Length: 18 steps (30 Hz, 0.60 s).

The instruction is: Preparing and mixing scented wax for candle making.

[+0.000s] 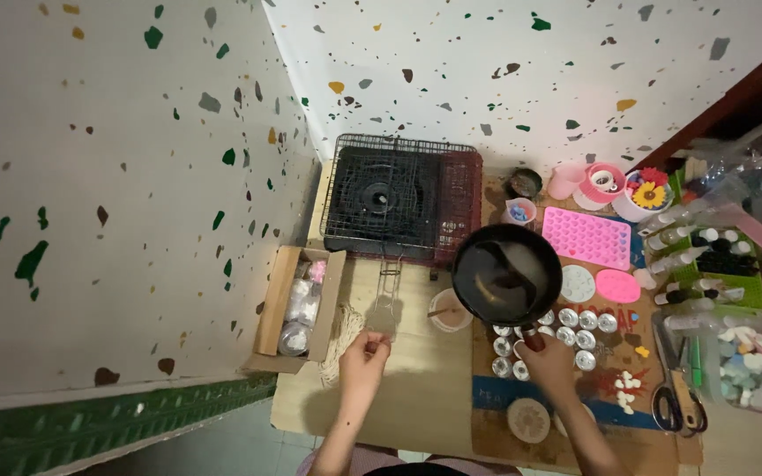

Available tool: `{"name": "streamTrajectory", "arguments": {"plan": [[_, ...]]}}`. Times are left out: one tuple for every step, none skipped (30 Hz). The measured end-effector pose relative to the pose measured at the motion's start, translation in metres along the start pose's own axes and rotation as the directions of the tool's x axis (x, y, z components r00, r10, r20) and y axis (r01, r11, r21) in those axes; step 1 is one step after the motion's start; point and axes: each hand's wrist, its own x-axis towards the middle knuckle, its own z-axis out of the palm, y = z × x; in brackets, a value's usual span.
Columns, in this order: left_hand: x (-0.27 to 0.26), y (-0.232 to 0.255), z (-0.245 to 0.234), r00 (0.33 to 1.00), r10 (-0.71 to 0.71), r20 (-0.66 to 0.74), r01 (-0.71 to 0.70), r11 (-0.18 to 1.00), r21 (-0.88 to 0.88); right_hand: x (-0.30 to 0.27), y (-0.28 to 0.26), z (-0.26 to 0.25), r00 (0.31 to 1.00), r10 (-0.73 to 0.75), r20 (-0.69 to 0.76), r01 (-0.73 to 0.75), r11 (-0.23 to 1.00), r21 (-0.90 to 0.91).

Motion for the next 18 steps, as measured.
{"name": "streamTrajectory", "arguments": {"plan": [[0.000, -0.001, 0.000, 1.000, 0.000, 0.000, 0.000, 1.000, 0.000, 0.000, 0.001, 0.000, 1.000, 0.000, 0.000, 0.000, 1.000, 0.000], [0.001, -0.001, 0.000, 1.000, 0.015, 0.001, -0.015, 1.000, 0.014, 0.000, 0.002, 0.000, 1.000, -0.019, -0.012, 0.019, 1.000, 0.005], [0.001, -0.002, 0.000, 1.000, 0.029, 0.003, -0.029, 0.999, 0.028, -0.001, 0.003, 0.000, 0.999, -0.038, -0.024, 0.038, 0.999, 0.010], [0.000, 0.000, 0.000, 1.000, 0.029, 0.003, -0.029, 0.999, 0.028, -0.001, 0.003, 0.000, 0.999, -0.038, -0.024, 0.039, 0.999, 0.009], [-0.001, 0.001, 0.001, 1.000, 0.024, -0.002, -0.024, 0.999, 0.037, -0.001, 0.004, 0.000, 1.000, -0.024, -0.015, 0.025, 0.999, 0.030], [-0.002, 0.003, 0.001, 1.000, 0.019, -0.007, -0.019, 0.999, 0.046, 0.000, 0.004, 0.000, 1.000, -0.010, -0.006, 0.011, 0.999, 0.051], [-0.001, 0.001, 0.001, 1.000, 0.019, -0.007, -0.019, 0.999, 0.045, 0.000, 0.004, 0.000, 1.000, -0.011, -0.006, 0.011, 0.999, 0.050], [0.000, -0.001, 0.001, 1.000, -0.006, 0.012, 0.005, 0.999, 0.054, 0.000, 0.005, -0.001, 1.000, 0.004, 0.011, -0.005, 0.999, 0.047], [0.001, -0.002, 0.002, 0.999, -0.030, 0.030, 0.028, 0.998, 0.063, 0.001, 0.005, -0.001, 0.999, 0.019, 0.029, -0.020, 0.999, 0.043], [0.000, 0.000, 0.001, 0.999, -0.030, 0.030, 0.028, 0.998, 0.062, 0.000, 0.003, -0.003, 0.999, 0.018, 0.028, -0.019, 0.999, 0.043], [-0.001, 0.001, 0.001, 1.000, -0.010, 0.015, 0.009, 0.999, 0.044, -0.002, 0.002, -0.005, 0.999, 0.031, 0.043, -0.035, 0.995, 0.090], [-0.003, 0.003, 0.000, 1.000, 0.009, 0.000, -0.009, 1.000, 0.025, -0.003, 0.001, -0.007, 0.997, 0.044, 0.059, -0.051, 0.989, 0.137], [-0.004, 0.007, 0.000, 1.000, 0.010, 0.000, -0.010, 1.000, 0.024, -0.005, -0.004, -0.011, 0.997, 0.043, 0.058, -0.051, 0.989, 0.137], [-0.005, 0.011, -0.001, 1.000, -0.011, 0.019, 0.010, 0.998, 0.059, -0.006, -0.009, -0.015, 0.987, 0.121, 0.105, -0.137, 0.978, 0.156], [-0.006, 0.015, -0.002, 0.999, -0.033, 0.038, 0.029, 0.995, 0.094, -0.008, -0.014, -0.019, 0.968, 0.198, 0.154, -0.224, 0.959, 0.171], [-0.006, 0.015, -0.001, 0.999, -0.033, 0.039, 0.029, 0.995, 0.094, -0.010, -0.017, -0.023, 0.968, 0.199, 0.153, -0.225, 0.959, 0.171], [-0.005, 0.015, -0.001, 0.998, -0.046, 0.040, 0.043, 0.995, 0.092, -0.011, -0.019, -0.027, 0.962, 0.184, 0.199, -0.233, 0.938, 0.258], [-0.004, 0.015, -0.001, 0.997, -0.060, 0.040, 0.056, 0.994, 0.090, -0.011, -0.022, -0.031, 0.956, 0.165, 0.243, -0.243, 0.907, 0.343]]}}
